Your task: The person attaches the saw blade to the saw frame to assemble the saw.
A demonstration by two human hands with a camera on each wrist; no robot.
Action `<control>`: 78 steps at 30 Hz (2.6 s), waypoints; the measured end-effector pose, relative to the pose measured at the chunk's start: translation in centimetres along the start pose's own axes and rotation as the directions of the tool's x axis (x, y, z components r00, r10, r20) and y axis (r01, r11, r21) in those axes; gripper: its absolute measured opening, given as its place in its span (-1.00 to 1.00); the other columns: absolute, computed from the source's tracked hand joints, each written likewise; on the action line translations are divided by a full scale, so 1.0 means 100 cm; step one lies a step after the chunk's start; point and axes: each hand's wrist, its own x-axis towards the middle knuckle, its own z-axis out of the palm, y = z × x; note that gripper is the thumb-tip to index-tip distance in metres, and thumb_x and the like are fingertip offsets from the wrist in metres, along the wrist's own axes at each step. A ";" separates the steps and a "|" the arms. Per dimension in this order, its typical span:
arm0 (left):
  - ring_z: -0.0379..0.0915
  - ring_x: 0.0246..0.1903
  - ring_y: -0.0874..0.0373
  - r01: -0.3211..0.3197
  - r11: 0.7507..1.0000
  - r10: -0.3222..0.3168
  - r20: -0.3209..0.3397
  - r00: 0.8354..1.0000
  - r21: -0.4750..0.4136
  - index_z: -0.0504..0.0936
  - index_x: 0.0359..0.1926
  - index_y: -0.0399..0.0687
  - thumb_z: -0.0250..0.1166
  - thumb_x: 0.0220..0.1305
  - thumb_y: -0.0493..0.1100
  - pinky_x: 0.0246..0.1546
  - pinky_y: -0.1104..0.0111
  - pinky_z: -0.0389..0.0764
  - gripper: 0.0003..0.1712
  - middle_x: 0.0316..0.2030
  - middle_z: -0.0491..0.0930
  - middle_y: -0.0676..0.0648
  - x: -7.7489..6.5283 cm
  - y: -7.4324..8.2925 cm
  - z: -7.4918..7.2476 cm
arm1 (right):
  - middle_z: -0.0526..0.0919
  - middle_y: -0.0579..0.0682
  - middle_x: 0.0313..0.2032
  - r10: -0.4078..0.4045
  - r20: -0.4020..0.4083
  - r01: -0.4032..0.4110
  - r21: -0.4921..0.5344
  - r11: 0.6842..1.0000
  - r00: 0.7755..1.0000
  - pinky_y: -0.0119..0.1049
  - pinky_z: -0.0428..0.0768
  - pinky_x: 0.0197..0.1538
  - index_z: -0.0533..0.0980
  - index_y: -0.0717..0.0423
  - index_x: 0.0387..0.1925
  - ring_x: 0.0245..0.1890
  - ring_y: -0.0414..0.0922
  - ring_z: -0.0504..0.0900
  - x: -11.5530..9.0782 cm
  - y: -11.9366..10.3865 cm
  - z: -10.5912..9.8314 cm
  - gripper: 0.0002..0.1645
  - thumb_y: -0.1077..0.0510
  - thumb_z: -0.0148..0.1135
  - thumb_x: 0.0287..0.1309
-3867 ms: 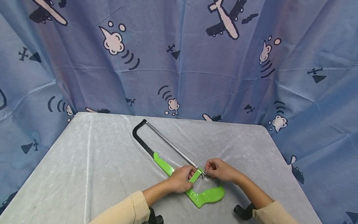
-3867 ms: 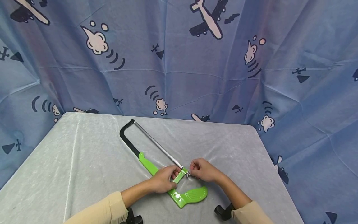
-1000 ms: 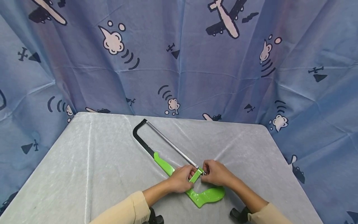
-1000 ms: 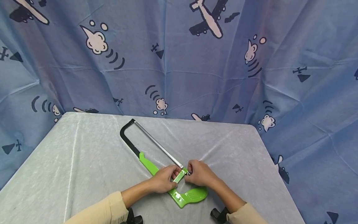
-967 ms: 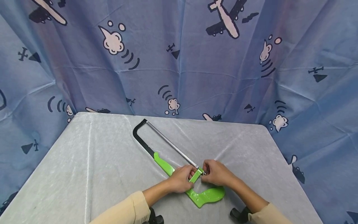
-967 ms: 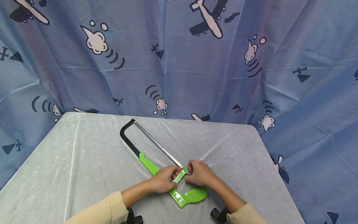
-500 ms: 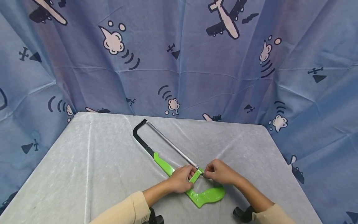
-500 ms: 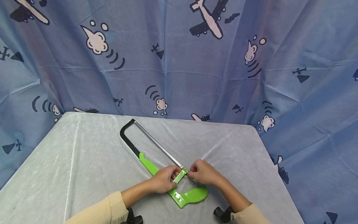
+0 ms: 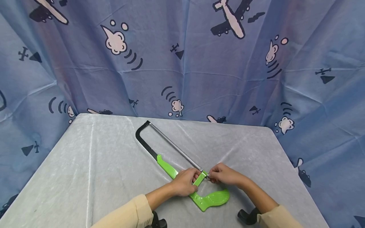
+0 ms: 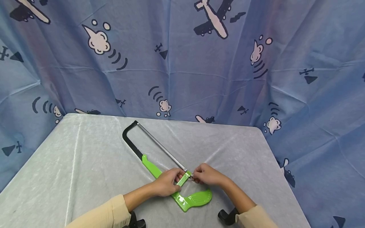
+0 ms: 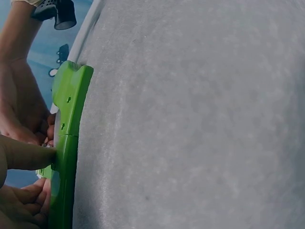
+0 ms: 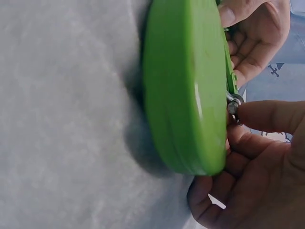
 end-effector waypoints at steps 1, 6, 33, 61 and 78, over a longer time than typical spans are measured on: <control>0.41 -0.32 0.33 -0.004 1.000 0.004 0.000 1.000 0.000 0.57 -0.07 -0.20 0.37 -0.12 -0.40 -0.24 0.54 0.42 -0.54 -0.32 0.50 0.09 0.000 0.000 0.000 | 0.46 -0.08 -0.62 0.003 0.005 -0.003 0.012 1.000 1.000 -0.42 0.30 -0.53 0.58 0.38 -0.45 -0.63 -0.24 0.30 0.000 0.000 0.000 -0.69 0.28 0.01 0.33; 0.40 -0.33 0.35 0.002 1.000 -0.002 0.003 1.000 0.007 0.58 -0.07 -0.19 0.37 -0.12 -0.39 -0.24 0.55 0.41 -0.53 -0.32 0.50 0.10 0.000 0.000 0.001 | 0.46 -0.08 -0.58 0.006 0.039 -0.008 0.056 0.998 0.999 -0.41 0.31 -0.49 0.55 0.40 -0.41 -0.58 -0.21 0.32 0.000 0.001 0.001 -0.69 0.30 -0.03 0.37; 0.40 -0.34 0.34 0.013 1.000 -0.013 0.013 1.000 -0.016 0.57 -0.08 -0.20 0.37 -0.12 -0.40 -0.26 0.54 0.42 -0.54 -0.32 0.50 0.08 -0.001 0.001 0.000 | 0.48 -0.06 -0.54 -0.071 -0.059 0.066 -0.086 0.994 0.996 -0.37 0.42 -0.50 0.48 0.30 -0.30 -0.58 -0.24 0.39 -0.005 -0.001 0.005 -0.84 0.23 0.11 0.30; 0.40 -0.33 0.34 0.025 1.000 -0.025 0.018 1.000 -0.007 0.57 -0.09 -0.17 0.37 -0.10 -0.40 -0.24 0.54 0.41 -0.56 -0.33 0.48 0.11 0.000 0.002 0.000 | 0.33 -0.21 -0.64 -0.178 -0.378 -0.085 -0.585 0.807 0.909 -0.28 0.28 -0.53 0.36 -0.06 -0.56 -0.62 -0.24 0.30 -0.007 -0.010 0.029 -0.55 0.07 0.57 -0.16; 0.39 -0.33 0.36 0.032 0.999 -0.031 0.016 0.999 -0.003 0.57 -0.07 -0.19 0.37 -0.09 -0.39 -0.25 0.54 0.41 -0.55 -0.32 0.49 0.11 0.000 0.001 0.000 | 0.32 -0.21 -0.67 -0.203 -0.350 -0.087 -0.661 0.745 0.915 -0.26 0.28 -0.56 0.34 -0.06 -0.61 -0.64 -0.23 0.30 -0.002 -0.011 0.029 -0.64 0.02 0.43 -0.20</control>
